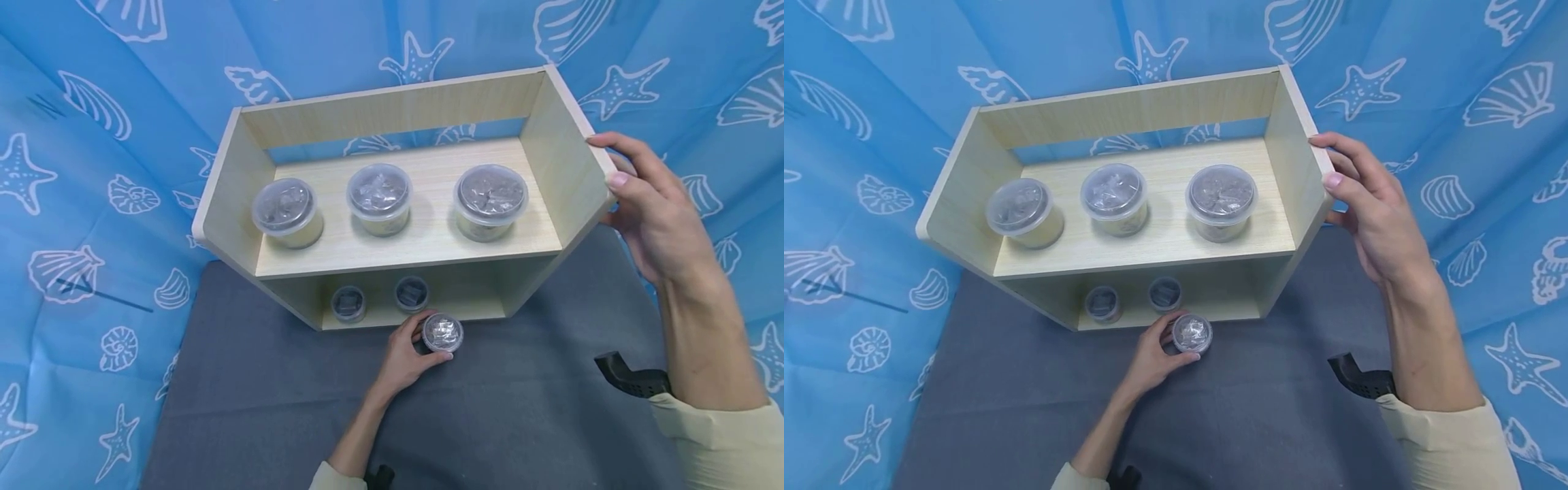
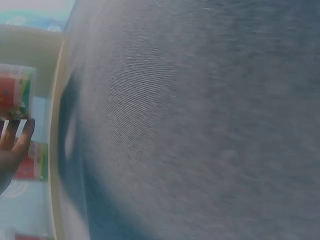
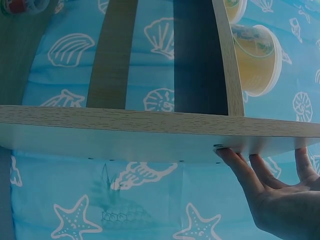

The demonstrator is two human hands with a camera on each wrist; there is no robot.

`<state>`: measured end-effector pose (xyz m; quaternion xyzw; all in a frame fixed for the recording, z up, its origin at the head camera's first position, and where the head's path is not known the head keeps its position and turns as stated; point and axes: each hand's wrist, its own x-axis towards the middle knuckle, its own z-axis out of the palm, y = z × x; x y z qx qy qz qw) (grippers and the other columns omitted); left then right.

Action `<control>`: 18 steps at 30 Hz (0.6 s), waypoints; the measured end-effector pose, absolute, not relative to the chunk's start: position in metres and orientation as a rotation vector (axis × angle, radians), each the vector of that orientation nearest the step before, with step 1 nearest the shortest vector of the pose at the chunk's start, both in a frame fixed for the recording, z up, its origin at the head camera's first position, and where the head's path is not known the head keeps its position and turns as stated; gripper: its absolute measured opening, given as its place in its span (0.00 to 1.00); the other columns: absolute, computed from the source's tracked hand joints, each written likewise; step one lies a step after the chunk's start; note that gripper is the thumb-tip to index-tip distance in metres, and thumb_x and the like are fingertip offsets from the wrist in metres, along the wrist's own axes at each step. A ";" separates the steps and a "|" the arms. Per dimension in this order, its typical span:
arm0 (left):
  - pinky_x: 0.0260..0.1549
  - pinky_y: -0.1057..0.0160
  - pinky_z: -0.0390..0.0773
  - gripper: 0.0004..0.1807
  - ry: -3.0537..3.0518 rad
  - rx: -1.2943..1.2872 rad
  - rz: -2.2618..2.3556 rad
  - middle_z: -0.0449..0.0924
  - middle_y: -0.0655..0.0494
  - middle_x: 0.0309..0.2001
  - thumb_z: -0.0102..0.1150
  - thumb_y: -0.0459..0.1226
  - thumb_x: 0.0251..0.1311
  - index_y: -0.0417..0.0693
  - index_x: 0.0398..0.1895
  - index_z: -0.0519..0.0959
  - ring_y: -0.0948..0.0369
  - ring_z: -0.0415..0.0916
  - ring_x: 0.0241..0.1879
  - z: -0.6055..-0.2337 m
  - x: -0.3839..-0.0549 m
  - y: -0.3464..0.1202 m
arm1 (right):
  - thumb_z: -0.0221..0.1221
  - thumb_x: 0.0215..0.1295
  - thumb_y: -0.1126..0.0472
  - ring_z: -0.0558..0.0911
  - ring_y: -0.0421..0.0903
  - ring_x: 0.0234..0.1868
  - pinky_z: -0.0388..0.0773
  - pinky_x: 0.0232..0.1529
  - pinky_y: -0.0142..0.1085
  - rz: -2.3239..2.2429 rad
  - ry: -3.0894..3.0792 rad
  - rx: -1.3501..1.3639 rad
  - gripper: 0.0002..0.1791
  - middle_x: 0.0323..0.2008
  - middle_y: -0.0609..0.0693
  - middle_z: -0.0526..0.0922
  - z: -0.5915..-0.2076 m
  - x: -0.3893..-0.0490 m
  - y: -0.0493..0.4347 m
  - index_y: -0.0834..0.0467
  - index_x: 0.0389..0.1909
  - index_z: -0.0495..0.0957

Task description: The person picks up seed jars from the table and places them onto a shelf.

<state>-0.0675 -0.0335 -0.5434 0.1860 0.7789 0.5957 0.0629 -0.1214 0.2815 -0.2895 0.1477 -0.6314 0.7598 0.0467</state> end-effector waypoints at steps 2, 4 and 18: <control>0.54 0.54 0.76 0.43 2.339 0.564 1.825 0.75 0.54 0.61 0.79 0.40 0.48 0.46 0.68 0.69 0.55 0.76 0.58 -0.542 -0.071 -0.028 | 0.45 0.74 0.67 0.69 0.55 0.57 0.68 0.44 0.41 2.324 -1.916 0.465 0.25 0.68 0.60 0.61 -0.290 -0.122 0.282 0.58 0.70 0.65; 0.54 0.53 0.75 0.42 2.323 0.571 1.843 0.76 0.53 0.60 0.79 0.40 0.48 0.45 0.68 0.70 0.54 0.76 0.58 -0.539 -0.073 -0.023 | 0.44 0.74 0.68 0.69 0.55 0.57 0.68 0.44 0.41 2.327 -1.911 0.477 0.25 0.68 0.60 0.61 -0.291 -0.121 0.283 0.58 0.71 0.65; 0.55 0.62 0.75 0.40 2.270 0.646 1.940 0.75 0.49 0.61 0.78 0.34 0.48 0.44 0.67 0.72 0.60 0.74 0.60 -0.541 -0.092 0.011 | 0.45 0.74 0.66 0.68 0.55 0.58 0.68 0.46 0.42 2.292 -1.926 0.475 0.25 0.68 0.60 0.60 -0.291 -0.121 0.281 0.58 0.71 0.65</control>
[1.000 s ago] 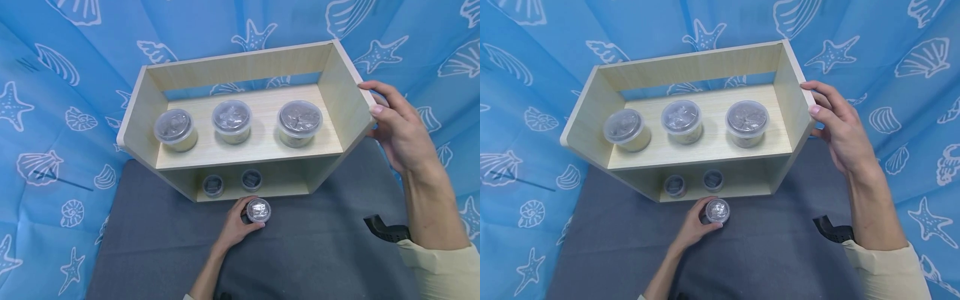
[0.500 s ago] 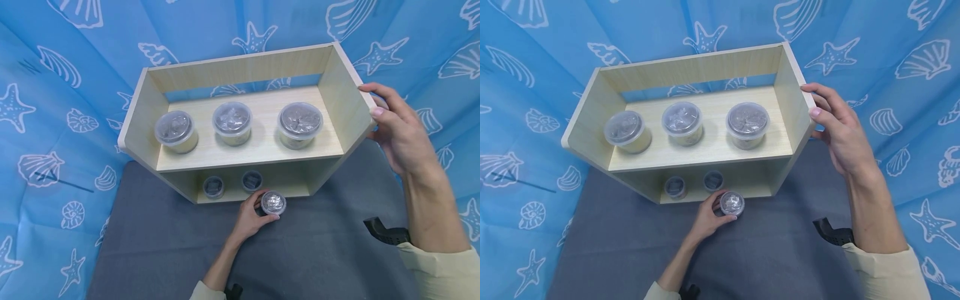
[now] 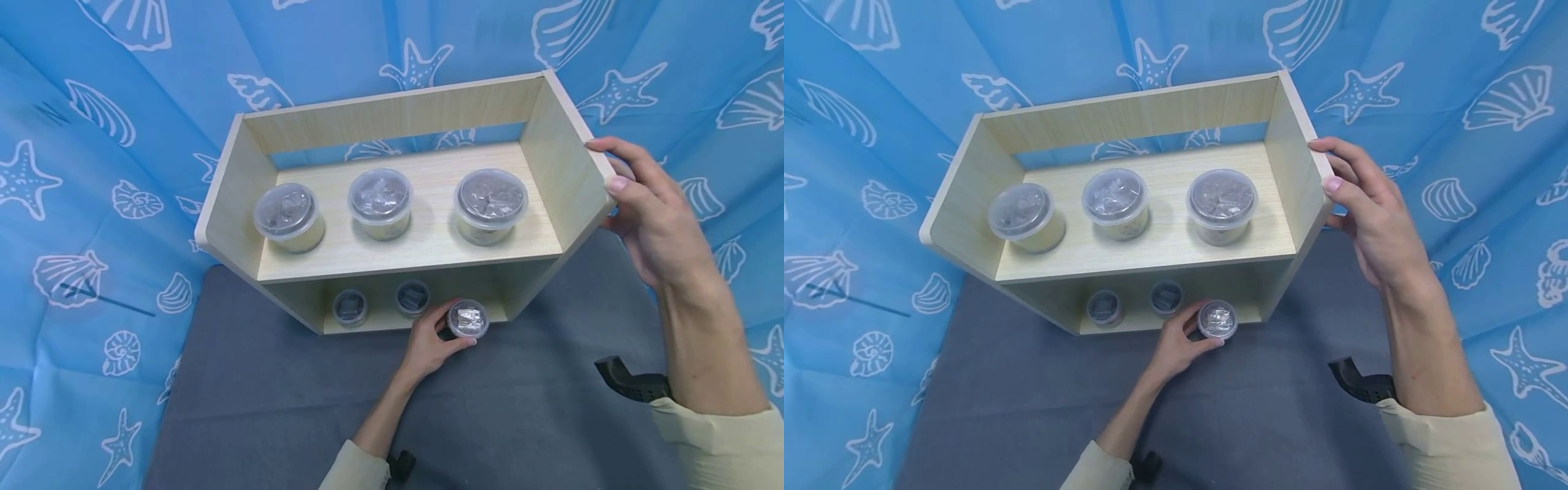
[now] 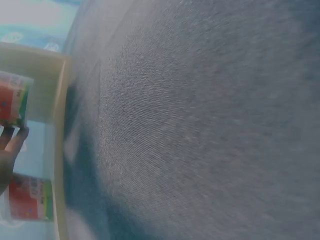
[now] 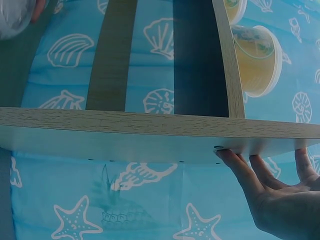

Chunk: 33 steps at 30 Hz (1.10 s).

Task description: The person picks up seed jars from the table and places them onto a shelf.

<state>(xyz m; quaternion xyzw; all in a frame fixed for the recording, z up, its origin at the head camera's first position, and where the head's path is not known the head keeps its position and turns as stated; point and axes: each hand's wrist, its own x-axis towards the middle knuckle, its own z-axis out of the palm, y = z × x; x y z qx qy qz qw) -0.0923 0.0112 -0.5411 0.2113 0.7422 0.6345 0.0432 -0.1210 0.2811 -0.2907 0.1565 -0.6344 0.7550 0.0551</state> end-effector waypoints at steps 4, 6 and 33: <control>0.57 0.61 0.73 0.39 2.263 0.661 1.959 0.74 0.49 0.62 0.77 0.34 0.49 0.47 0.68 0.72 0.59 0.72 0.62 -0.543 -0.101 0.019 | 0.46 0.73 0.66 0.69 0.55 0.57 0.69 0.46 0.42 2.289 -1.924 0.457 0.25 0.68 0.60 0.61 -0.291 -0.121 0.280 0.57 0.70 0.65; 0.58 0.62 0.73 0.39 2.288 0.641 1.950 0.74 0.49 0.63 0.76 0.34 0.50 0.46 0.68 0.72 0.59 0.72 0.63 -0.543 -0.105 0.022 | 0.46 0.73 0.66 0.69 0.55 0.57 0.69 0.45 0.42 2.283 -1.927 0.431 0.25 0.67 0.60 0.62 -0.290 -0.121 0.279 0.57 0.70 0.66; 0.61 0.65 0.68 0.40 2.287 0.404 1.961 0.69 0.51 0.69 0.73 0.33 0.54 0.53 0.72 0.68 0.57 0.66 0.68 -0.559 -0.139 0.061 | 0.48 0.72 0.63 0.69 0.54 0.55 0.64 0.43 0.43 2.248 -1.944 0.386 0.25 0.66 0.59 0.62 -0.291 -0.122 0.277 0.57 0.70 0.66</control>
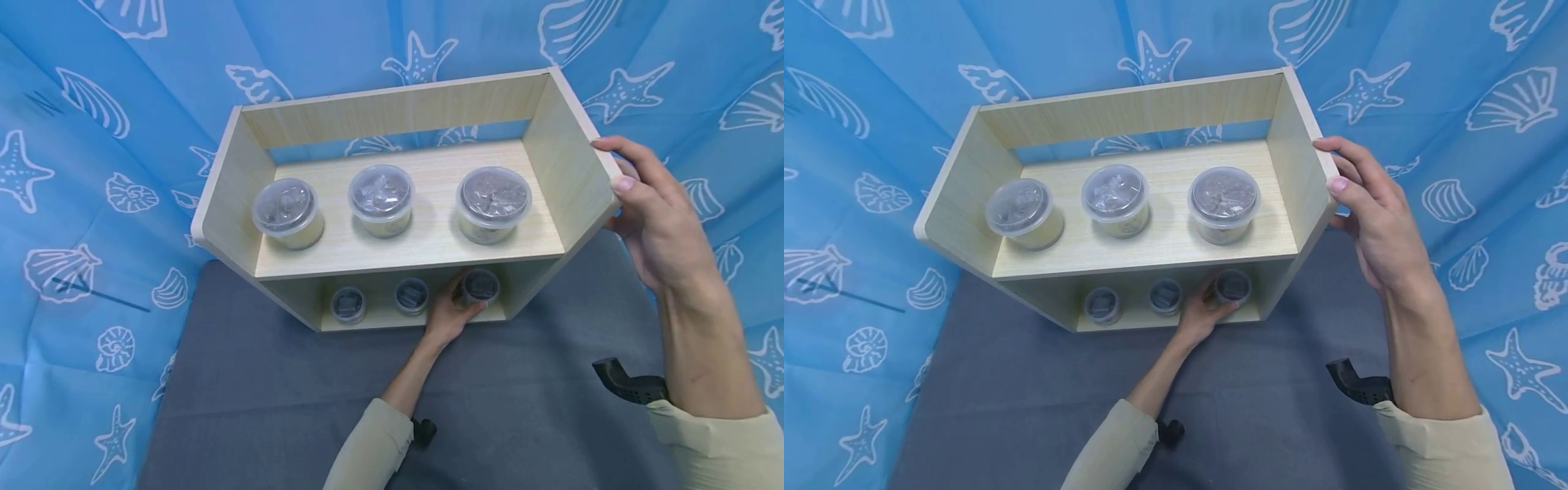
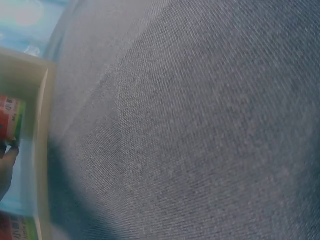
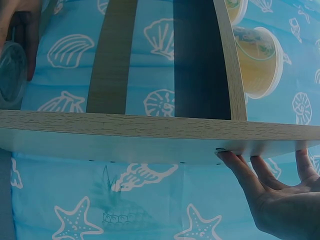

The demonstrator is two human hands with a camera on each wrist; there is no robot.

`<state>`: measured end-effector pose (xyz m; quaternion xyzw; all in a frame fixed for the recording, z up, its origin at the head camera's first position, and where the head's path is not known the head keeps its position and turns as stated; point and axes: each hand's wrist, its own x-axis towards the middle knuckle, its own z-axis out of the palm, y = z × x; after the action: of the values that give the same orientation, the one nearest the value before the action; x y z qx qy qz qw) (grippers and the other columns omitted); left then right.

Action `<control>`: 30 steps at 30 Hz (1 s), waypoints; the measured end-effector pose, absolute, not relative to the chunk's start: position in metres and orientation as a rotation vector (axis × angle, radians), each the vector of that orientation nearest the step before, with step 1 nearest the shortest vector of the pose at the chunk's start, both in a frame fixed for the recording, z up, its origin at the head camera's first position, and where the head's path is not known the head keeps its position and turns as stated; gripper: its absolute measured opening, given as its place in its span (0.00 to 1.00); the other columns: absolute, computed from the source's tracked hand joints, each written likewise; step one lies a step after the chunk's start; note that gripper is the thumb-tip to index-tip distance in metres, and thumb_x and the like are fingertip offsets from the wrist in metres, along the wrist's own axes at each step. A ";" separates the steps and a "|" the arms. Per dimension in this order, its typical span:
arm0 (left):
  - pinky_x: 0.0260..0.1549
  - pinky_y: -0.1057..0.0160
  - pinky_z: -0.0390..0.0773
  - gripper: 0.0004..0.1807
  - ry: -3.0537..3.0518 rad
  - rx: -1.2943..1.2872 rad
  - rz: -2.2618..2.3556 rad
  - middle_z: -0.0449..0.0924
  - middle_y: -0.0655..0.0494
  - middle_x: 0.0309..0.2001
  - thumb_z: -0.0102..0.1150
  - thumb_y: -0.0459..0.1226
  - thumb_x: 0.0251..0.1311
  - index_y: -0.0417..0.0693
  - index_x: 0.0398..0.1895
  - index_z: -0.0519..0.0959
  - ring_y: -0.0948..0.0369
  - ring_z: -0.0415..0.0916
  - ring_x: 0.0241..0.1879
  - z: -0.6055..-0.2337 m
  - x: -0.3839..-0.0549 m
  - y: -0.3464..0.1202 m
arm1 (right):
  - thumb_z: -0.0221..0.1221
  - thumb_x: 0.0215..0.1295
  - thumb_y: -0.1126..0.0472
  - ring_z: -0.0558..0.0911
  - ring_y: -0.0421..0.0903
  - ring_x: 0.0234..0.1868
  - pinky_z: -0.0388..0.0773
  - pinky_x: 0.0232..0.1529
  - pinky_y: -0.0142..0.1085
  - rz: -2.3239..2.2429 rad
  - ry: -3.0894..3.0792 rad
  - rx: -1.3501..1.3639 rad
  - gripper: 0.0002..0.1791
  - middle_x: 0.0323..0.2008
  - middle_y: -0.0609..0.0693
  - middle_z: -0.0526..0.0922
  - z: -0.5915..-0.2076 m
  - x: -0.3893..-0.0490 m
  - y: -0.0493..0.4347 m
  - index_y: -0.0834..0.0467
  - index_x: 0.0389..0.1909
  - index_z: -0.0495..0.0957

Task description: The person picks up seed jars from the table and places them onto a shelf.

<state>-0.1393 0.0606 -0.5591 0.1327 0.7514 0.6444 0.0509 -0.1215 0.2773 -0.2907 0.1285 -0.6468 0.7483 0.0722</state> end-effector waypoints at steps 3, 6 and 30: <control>0.60 0.65 0.69 0.40 2.296 0.400 1.942 0.69 0.50 0.68 0.73 0.32 0.54 0.53 0.72 0.68 0.56 0.67 0.67 -0.562 -0.140 0.060 | 0.48 0.72 0.63 0.68 0.54 0.56 0.64 0.43 0.43 2.246 -1.949 0.398 0.26 0.66 0.59 0.61 -0.291 -0.122 0.278 0.57 0.70 0.66; 0.59 0.65 0.70 0.40 2.320 0.384 1.916 0.70 0.50 0.68 0.73 0.33 0.54 0.54 0.71 0.68 0.56 0.69 0.65 -0.563 -0.140 0.060 | 0.48 0.72 0.63 0.68 0.54 0.56 0.64 0.43 0.43 2.247 -1.951 0.395 0.25 0.67 0.58 0.61 -0.290 -0.122 0.277 0.57 0.70 0.66; 0.68 0.62 0.57 0.45 2.487 0.451 1.793 0.62 0.46 0.72 0.68 0.32 0.58 0.45 0.77 0.55 0.57 0.58 0.72 -0.562 -0.131 0.069 | 0.46 0.76 0.61 0.64 0.55 0.62 0.64 0.49 0.42 2.220 -1.952 0.328 0.26 0.71 0.57 0.56 -0.287 -0.114 0.269 0.55 0.73 0.64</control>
<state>-0.1309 0.0687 -0.5617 0.1456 0.8023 0.5785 0.0215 -0.1139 0.2685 -0.2872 0.1099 -0.6539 0.7439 0.0837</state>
